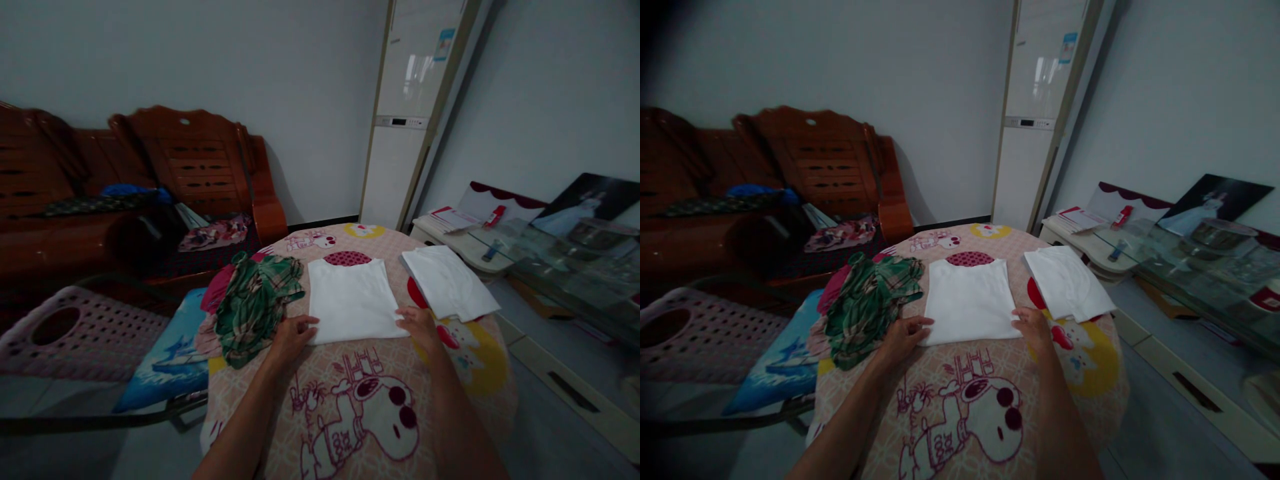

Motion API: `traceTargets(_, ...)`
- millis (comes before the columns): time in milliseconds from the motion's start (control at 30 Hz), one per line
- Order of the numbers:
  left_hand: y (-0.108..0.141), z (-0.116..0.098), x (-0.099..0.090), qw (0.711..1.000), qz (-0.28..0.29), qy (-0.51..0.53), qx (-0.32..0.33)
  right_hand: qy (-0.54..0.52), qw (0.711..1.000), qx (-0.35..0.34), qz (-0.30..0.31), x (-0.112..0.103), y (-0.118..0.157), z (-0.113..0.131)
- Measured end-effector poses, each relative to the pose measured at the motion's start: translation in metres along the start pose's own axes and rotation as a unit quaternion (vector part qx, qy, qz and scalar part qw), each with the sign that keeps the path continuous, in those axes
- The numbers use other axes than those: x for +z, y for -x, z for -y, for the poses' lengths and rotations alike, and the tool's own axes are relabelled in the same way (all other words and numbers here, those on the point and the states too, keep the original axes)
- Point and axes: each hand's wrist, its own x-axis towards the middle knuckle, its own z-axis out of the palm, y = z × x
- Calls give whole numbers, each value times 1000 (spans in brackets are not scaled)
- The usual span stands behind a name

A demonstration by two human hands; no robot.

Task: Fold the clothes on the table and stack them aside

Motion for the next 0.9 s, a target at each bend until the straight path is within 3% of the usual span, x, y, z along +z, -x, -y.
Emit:
traceTargets(200, 1, -6, -5, 996, 23, -91, -2, 88, 996, 18, 21, 1, 2, 7)
traceTargets(300, -5, -4, -7, 985, -15, -169, 5, 172, 985, 12, -11, 3, 6, 16)
traceTargets(400, -17, -11, -2, 975, -81, -189, 84, 266, 956, -40, -116, 13, 6, 32)
traceTargets(467, -28, -21, 6, 968, -78, -171, 169, 266, 945, -122, -149, 26, 5, 42)
traceTargets(533, -39, -30, 19, 955, -53, -166, 241, 241, 938, -210, -132, 43, 4, 47)
traceTargets(600, -50, -32, 31, 941, -12, -199, 273, 243, 932, -259, -78, 60, 6, 45)
traceTargets(733, -62, -15, 48, 907, 65, -329, 255, 319, 912, -256, 36, 79, 13, 30)
traceTargets(900, -63, 5, 51, 885, 68, -374, 269, 361, 901, -237, 52, 79, 17, 24)
